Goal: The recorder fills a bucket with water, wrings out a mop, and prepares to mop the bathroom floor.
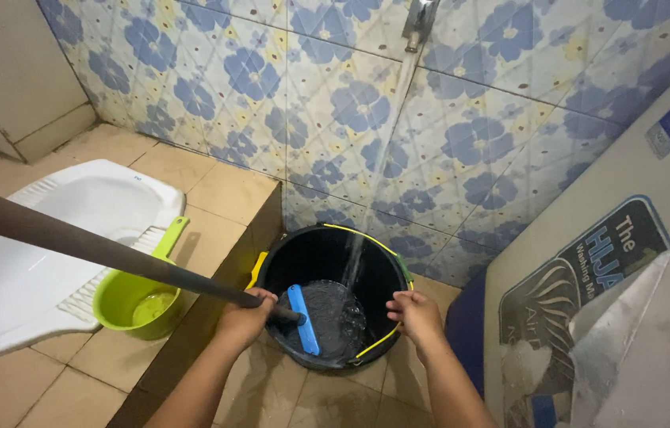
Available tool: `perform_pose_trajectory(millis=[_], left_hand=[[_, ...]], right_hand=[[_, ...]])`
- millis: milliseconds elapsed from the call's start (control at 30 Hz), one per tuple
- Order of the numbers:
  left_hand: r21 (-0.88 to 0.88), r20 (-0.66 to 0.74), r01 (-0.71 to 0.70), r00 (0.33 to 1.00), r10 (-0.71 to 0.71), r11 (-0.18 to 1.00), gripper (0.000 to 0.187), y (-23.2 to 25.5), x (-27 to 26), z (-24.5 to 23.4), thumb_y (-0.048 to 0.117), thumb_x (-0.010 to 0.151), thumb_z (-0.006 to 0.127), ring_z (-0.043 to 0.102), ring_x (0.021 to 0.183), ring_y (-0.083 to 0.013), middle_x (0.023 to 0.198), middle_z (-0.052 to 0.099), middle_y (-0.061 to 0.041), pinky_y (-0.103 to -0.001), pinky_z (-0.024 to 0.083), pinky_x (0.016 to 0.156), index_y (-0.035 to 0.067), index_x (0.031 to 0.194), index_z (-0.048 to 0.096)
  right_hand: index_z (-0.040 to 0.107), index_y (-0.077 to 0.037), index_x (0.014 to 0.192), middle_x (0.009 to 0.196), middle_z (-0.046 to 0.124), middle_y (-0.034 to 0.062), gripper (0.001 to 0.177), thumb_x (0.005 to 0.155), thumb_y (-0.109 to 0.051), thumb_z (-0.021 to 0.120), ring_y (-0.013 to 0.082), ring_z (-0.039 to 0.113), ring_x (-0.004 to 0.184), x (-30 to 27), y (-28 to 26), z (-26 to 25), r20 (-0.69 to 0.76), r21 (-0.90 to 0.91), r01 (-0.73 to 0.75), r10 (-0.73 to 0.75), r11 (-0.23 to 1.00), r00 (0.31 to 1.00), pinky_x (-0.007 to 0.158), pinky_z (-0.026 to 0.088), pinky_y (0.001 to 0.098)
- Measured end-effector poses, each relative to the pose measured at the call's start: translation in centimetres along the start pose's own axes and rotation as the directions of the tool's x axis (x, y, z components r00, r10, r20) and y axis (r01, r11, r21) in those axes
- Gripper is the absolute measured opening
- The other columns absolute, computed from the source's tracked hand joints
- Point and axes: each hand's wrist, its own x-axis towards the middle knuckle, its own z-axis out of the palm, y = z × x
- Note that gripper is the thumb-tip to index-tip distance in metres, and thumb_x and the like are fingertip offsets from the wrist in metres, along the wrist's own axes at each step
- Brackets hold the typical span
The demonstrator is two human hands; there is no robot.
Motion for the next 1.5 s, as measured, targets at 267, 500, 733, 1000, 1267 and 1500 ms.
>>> perform_pose_trajectory(millis=[267, 500, 733, 1000, 1267, 1500], left_hand=[[0.018, 0.016, 0.031, 0.999, -0.031, 0.999, 0.020, -0.4, 0.5, 0.2, 0.030, 0.088, 0.069, 0.072, 0.089, -0.0189, 0.090, 0.078, -0.005, -0.034, 0.055, 0.085, 0.014, 0.096, 0.080], [-0.033, 0.015, -0.073, 0.997, 0.074, 0.997, 0.019, -5.8, 3.8, 2.2, 0.027, 0.088, 0.070, 0.072, 0.086, -0.0174, 0.086, 0.078, -0.005, -0.032, 0.055, 0.084, 0.012, 0.092, 0.080], [-0.099, 0.020, -0.110, 0.993, 0.113, 0.989, 0.018, -6.3, 5.2, 2.9, 0.024, 0.085, 0.076, 0.071, 0.083, -0.0139, 0.081, 0.078, -0.006, -0.031, 0.056, 0.082, 0.007, 0.091, 0.079], [-0.282, -0.145, -0.106, 0.987, 0.067, 0.954, 0.024, 4.1, 1.7, 1.0, 0.027, 0.086, 0.078, 0.069, 0.080, -0.0191, 0.079, 0.076, -0.012, -0.035, 0.054, 0.080, 0.004, 0.088, 0.081], [-0.442, -0.087, -0.142, 0.989, 0.116, 0.886, 0.031, 15.6, -3.6, -2.7, 0.030, 0.093, 0.066, 0.074, 0.099, -0.0189, 0.099, 0.084, -0.011, -0.032, 0.051, 0.095, 0.002, 0.103, 0.077], [-0.393, -0.050, -0.172, 0.985, 0.166, 0.903, 0.033, 14.1, -2.7, -2.0, 0.030, 0.095, 0.061, 0.077, 0.099, -0.0219, 0.098, 0.084, -0.012, -0.033, 0.054, 0.095, 0.001, 0.100, 0.075]], right_hand=[[0.072, 0.000, 0.111, 0.094, 0.077, 0.0128, 0.028, 0.098, -0.021, 0.059, 0.0204, 0.072, 0.079, 4.1, 3.2, 0.0, -0.017, 0.044, 0.117, -0.117, 0.992, 0.993, 0.077, 0.056, 0.0327], [0.074, 0.001, 0.105, 0.091, 0.079, 0.0151, 0.026, 0.098, -0.019, 0.059, 0.0207, 0.074, 0.074, 7.2, 5.4, -0.2, -0.016, 0.064, 0.134, -0.134, 0.989, 0.991, 0.070, 0.060, 0.0311], [0.074, 0.002, 0.102, 0.085, 0.078, 0.0142, 0.022, 0.094, -0.015, 0.063, 0.0208, 0.073, 0.070, 11.7, 9.4, 0.0, 0.012, 0.150, 0.193, -0.197, 0.970, 0.980, 0.066, 0.060, 0.0339], [0.073, -0.010, 0.111, 0.095, 0.081, 0.0032, 0.032, 0.093, -0.035, 0.064, 0.0153, 0.070, 0.080, 7.2, 1.8, 0.7, 0.029, 0.100, 0.079, -0.082, 0.992, 0.996, 0.063, 0.050, 0.0317], [0.063, -0.014, 0.129, 0.105, 0.081, 0.0048, 0.041, 0.094, -0.033, 0.064, 0.0147, 0.074, 0.085, 2.0, -5.1, 1.8, 0.080, 0.194, 0.184, -0.203, 0.964, 0.976, 0.067, 0.052, 0.0301], [0.048, -0.021, 0.146, 0.105, 0.079, 0.0089, 0.057, 0.092, -0.026, 0.066, 0.0186, 0.073, 0.076, 2.1, -3.8, 1.1, 0.068, 0.229, 0.146, -0.166, 0.962, 0.984, 0.060, 0.049, 0.0301]])
